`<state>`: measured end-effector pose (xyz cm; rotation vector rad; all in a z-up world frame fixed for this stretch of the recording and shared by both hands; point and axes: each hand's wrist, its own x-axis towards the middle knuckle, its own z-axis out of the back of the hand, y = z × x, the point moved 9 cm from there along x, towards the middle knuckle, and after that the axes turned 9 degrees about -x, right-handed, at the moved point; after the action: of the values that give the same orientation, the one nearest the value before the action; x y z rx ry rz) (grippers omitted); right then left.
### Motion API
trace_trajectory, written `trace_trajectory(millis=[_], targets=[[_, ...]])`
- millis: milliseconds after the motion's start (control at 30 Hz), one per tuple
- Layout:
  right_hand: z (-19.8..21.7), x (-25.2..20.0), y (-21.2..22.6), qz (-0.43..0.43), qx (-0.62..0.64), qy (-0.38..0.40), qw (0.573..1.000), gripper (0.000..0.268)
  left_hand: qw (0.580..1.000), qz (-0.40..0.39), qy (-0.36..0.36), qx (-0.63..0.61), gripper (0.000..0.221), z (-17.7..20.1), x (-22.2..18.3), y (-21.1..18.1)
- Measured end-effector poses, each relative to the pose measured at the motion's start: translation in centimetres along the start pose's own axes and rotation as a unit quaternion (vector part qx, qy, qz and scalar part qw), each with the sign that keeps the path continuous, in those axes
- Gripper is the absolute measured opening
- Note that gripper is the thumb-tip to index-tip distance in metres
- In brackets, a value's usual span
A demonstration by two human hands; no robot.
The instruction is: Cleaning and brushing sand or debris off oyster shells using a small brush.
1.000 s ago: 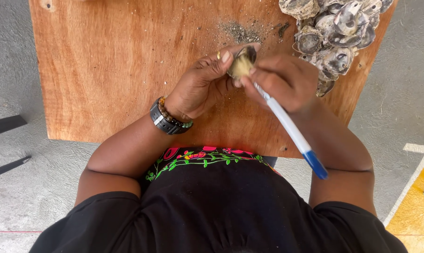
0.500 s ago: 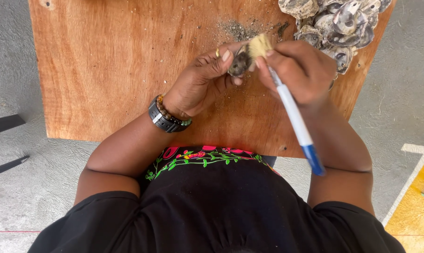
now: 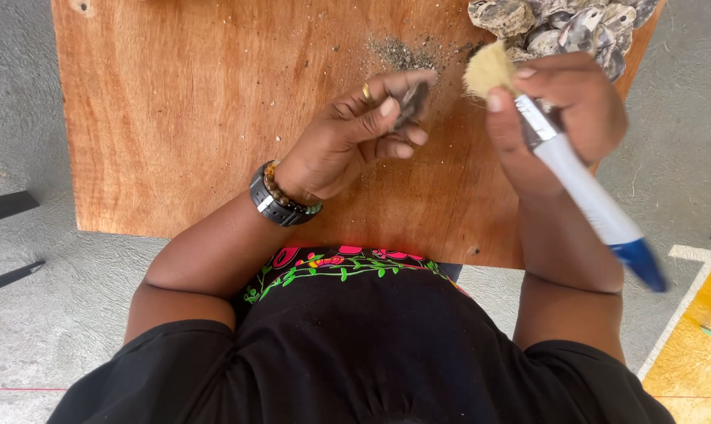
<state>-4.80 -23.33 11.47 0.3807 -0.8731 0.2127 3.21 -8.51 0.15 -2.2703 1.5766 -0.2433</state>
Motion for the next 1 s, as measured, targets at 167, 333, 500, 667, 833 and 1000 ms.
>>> trace_trajectory(millis=[167,333,500,667,833,1000], targets=[[0.2,-1.6,-2.9,-0.174,0.155,0.031,0.972,0.025,0.966,-0.173,-0.052,0.185,0.056,0.4,-0.6,-2.3],[-2.6,0.7,0.8,-0.121,0.213,0.089,0.965,0.019,0.959,-0.181,-0.041,0.212,0.056,0.3,-0.3,-1.7],[-3.5,2.2,3.4,-0.013,0.107,0.134,0.985,0.021,0.959,-0.147,-0.040,0.240,0.055,-0.4,-0.6,-1.2],[-2.8,2.4,3.5,0.003,0.037,0.115,0.993,0.023,0.958,-0.158,-0.056,0.232,0.052,-0.7,-0.5,-1.4],[-3.4,1.5,3.2,0.029,0.058,0.091,0.994,0.023,0.941,-0.192,-0.083,0.266,0.046,-0.2,-1.1,-1.7],[-1.7,1.7,2.0,-0.025,0.036,0.073,0.996,0.023,0.922,-0.213,-0.124,0.298,0.042,0.8,-1.4,-2.0]])
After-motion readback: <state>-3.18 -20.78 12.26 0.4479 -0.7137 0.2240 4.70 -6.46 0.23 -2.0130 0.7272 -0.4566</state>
